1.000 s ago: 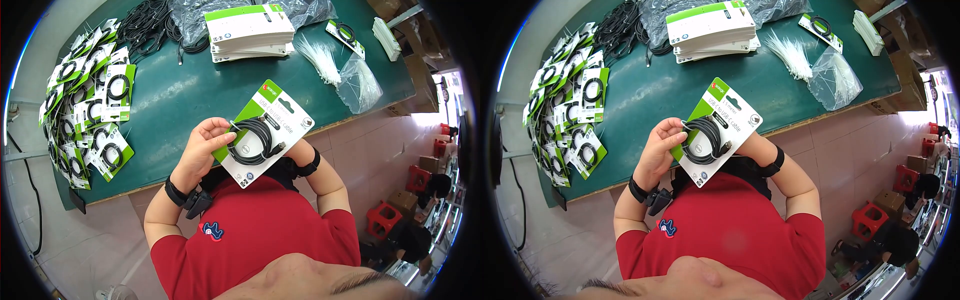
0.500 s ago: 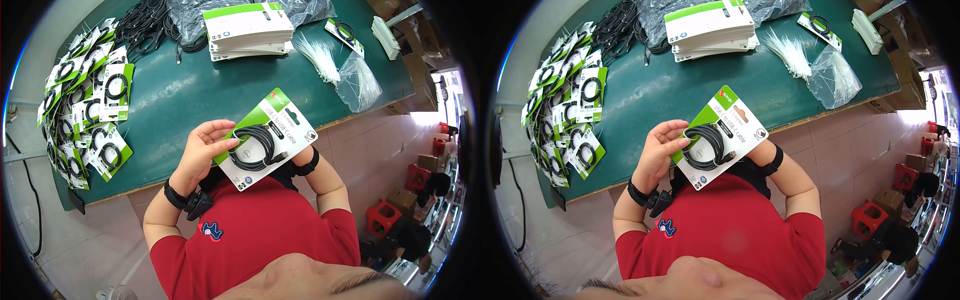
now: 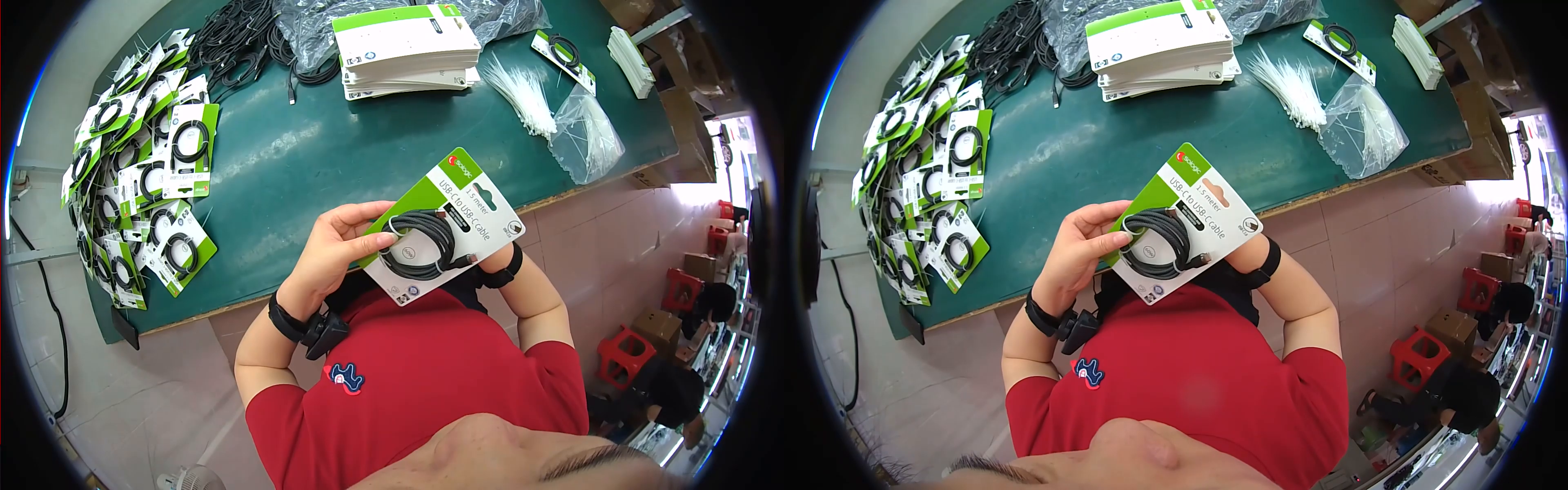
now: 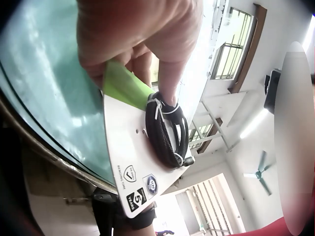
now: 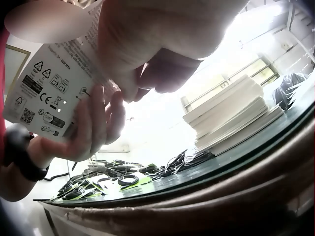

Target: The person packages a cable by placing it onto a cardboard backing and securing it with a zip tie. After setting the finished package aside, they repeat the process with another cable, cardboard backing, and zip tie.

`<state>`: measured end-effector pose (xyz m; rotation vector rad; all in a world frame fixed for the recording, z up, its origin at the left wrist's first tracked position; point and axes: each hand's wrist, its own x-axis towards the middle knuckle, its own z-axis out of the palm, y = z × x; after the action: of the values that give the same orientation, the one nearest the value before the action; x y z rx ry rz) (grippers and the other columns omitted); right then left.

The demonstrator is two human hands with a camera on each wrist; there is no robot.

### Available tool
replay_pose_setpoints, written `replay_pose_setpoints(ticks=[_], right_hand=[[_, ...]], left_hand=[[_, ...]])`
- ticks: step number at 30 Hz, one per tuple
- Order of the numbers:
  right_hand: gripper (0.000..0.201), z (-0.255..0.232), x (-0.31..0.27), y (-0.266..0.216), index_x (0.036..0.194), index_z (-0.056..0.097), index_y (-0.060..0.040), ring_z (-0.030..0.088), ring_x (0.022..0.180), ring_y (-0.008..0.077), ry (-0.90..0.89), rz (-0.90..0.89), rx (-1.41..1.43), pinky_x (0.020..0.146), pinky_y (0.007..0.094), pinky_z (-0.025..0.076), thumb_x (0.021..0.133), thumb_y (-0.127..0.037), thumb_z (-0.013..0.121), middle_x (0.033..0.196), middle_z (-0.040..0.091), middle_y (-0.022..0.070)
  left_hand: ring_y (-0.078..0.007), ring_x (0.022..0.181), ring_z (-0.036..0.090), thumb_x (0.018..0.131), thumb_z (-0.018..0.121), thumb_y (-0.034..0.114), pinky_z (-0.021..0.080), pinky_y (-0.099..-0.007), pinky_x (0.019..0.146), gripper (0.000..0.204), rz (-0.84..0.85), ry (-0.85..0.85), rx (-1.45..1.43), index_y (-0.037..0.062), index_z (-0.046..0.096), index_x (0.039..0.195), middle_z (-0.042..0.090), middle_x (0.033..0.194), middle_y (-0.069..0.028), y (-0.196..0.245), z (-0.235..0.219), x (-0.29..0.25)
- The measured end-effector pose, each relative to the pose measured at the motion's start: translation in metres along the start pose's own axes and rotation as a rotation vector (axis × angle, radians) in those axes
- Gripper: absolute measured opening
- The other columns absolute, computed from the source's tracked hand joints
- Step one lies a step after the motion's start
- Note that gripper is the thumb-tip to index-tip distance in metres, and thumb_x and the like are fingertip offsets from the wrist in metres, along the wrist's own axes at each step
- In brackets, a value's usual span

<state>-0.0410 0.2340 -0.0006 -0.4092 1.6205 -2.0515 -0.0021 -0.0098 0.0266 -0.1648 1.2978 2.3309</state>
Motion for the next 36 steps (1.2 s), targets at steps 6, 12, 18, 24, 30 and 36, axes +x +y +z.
replay_pose_setpoints(ticks=[6, 12, 18, 24, 30, 36], right_hand=[[0.03, 0.0, -0.004, 0.015, 0.121, 0.058, -0.0046, 0.062, 0.099, 0.0122, 0.064, 0.014, 0.214, 0.085, 0.0288, 0.052, 0.099, -0.025, 0.059, 0.109, 0.065, 0.0046], [0.034, -0.014, 0.007, 0.036, 0.12, 0.06, -0.0042, 0.063, 0.097, 0.0114, 0.054, 0.048, 0.293, 0.082, 0.0281, 0.052, 0.1, -0.032, 0.057, 0.108, 0.067, 0.0041], [0.051, -0.021, 0.012, 0.028, 0.136, 0.05, -0.0043, 0.059, 0.113, 0.0165, -0.14, -0.013, 0.265, 0.096, 0.0323, 0.049, 0.099, -0.039, 0.06, 0.129, 0.059, 0.0107], [0.046, -0.007, 0.007, 0.002, 0.135, 0.051, -0.0042, 0.059, 0.115, 0.0169, -0.104, 0.037, 0.399, 0.095, 0.0332, 0.05, 0.1, -0.032, 0.059, 0.13, 0.06, 0.0101], [0.033, -0.002, 0.024, 0.013, 0.116, 0.064, -0.0036, 0.066, 0.095, 0.0128, -0.002, -0.29, -0.105, 0.081, 0.0291, 0.054, 0.088, -0.02, 0.072, 0.11, 0.069, 0.0047], [0.034, -0.018, 0.031, 0.024, 0.116, 0.065, -0.0049, 0.064, 0.101, 0.0158, -0.064, -0.515, -0.547, 0.086, 0.0319, 0.053, 0.086, -0.02, 0.074, 0.114, 0.068, 0.0057]], left_hand=[[-0.0168, 0.111, 0.064, 0.087, 0.07, -0.006, 0.052, -0.0301, 0.097, 0.043, 0.023, -0.048, 0.082, -0.0055, 0.06, 0.129, 0.066, 0.119, -0.0096, 0.003, 0.003, -0.003], [-0.017, 0.114, 0.062, 0.086, 0.071, -0.005, 0.05, -0.0306, 0.099, 0.041, 0.091, -0.043, 0.097, -0.0059, 0.062, 0.126, 0.062, 0.124, -0.0088, -0.007, -0.004, -0.002], [-0.0182, 0.114, 0.062, 0.085, 0.072, -0.006, 0.05, -0.0311, 0.1, 0.042, 0.105, -0.048, 0.112, -0.0056, 0.062, 0.126, 0.062, 0.126, -0.0102, -0.011, -0.011, 0.0], [-0.0187, 0.114, 0.062, 0.084, 0.072, -0.006, 0.051, -0.0316, 0.1, 0.043, 0.165, -0.07, 0.106, -0.0054, 0.062, 0.126, 0.063, 0.124, -0.0111, -0.013, -0.015, 0.002], [-0.0185, 0.11, 0.064, 0.084, 0.072, -0.008, 0.051, -0.0324, 0.099, 0.042, 0.102, -0.051, -0.033, -0.0035, 0.063, 0.125, 0.067, 0.121, -0.0111, -0.016, -0.023, 0.005], [-0.0183, 0.107, 0.066, 0.085, 0.071, -0.007, 0.052, -0.0329, 0.097, 0.041, 0.065, 0.022, -0.091, -0.0022, 0.063, 0.125, 0.069, 0.119, -0.012, -0.007, -0.016, 0.01]])
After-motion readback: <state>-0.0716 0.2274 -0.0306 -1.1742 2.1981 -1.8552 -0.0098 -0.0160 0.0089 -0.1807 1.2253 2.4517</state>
